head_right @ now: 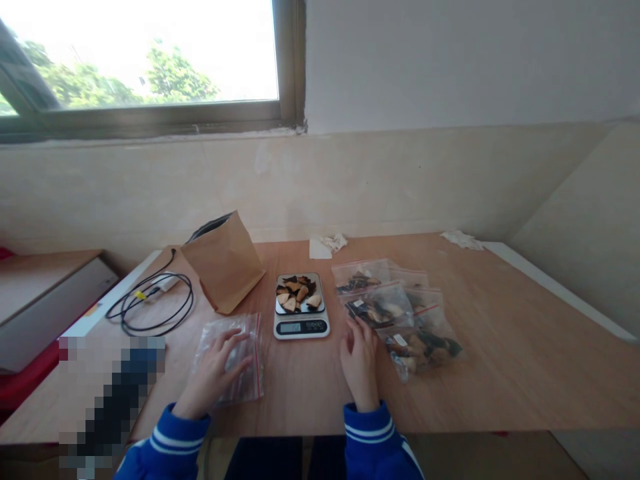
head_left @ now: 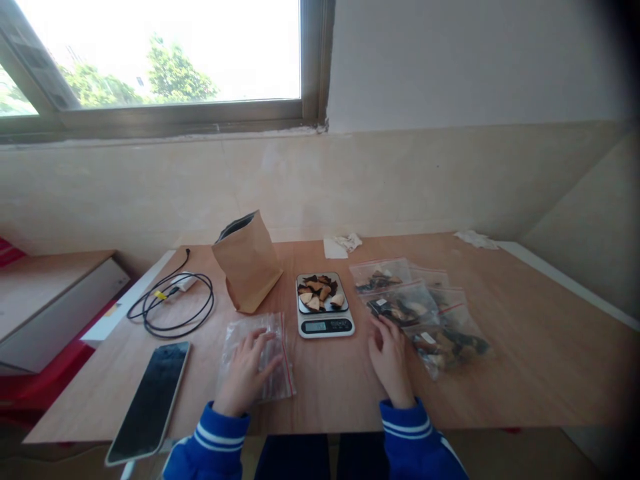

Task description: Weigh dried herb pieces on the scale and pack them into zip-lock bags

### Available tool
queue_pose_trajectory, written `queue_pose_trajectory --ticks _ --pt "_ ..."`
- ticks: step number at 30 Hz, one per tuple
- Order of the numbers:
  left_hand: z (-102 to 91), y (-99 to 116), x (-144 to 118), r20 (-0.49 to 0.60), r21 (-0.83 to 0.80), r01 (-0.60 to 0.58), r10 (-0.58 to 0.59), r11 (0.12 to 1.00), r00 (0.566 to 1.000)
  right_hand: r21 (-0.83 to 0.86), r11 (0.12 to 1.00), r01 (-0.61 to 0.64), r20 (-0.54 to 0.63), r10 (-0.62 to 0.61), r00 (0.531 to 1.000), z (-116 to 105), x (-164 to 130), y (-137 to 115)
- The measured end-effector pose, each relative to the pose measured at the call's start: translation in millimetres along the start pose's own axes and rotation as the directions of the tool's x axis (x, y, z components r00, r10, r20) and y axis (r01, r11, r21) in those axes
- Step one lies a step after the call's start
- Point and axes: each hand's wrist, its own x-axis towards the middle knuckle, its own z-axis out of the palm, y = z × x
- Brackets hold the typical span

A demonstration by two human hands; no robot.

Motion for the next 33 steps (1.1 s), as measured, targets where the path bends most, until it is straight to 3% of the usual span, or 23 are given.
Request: queue_pose_trajectory --ticks 3,12,18,20,22,26,30,33 --pt "14.8 9 -2 0.054 0.089 0.045 -0.050 0.995 0.997 0.015 1.000 0.017 -0.001 -0.017 1.000 -3 0 -2" --pt "21.6 17 4 -0.038 0.063 0.089 -0.087 0.994 0.996 0.077 0.996 0.043 0.038 -0.046 0.998 -12 -3 -13" --pt "14.5 12 -9 -0.230 -0.090 0.068 -0.088 0.994 0.969 0.217 0.976 0.004 0.063 -0.018 0.998 -20 -9 -22" --pt "12.9 6 -14 -0.215 -0.090 0.045 -0.064 0.995 0.975 0.285 0.958 -0.037 0.067 0.019 0.998 -23 -11 -34" --pt "14.0 -1 -17 -0.131 -0.069 0.014 -0.023 0.997 0.991 0.369 0.926 -0.075 0.102 0.040 0.994 -23 -13 -54" --pt "15.9 -3 -14 -0.068 -0.003 0.059 -0.059 0.998 0.996 0.524 0.845 -0.110 0.316 -0.073 0.946 -20 -22 -108" --pt "4.7 11 -10 -0.150 0.011 0.044 -0.042 0.999 0.988 0.583 0.800 -0.145 0.394 -0.123 0.911 -14 -38 -149" --pt "-4.6 28 -10 -0.284 -0.050 -0.076 0.059 0.996 0.957 0.638 0.725 -0.259 0.397 -0.022 0.918 -10 -45 -162"
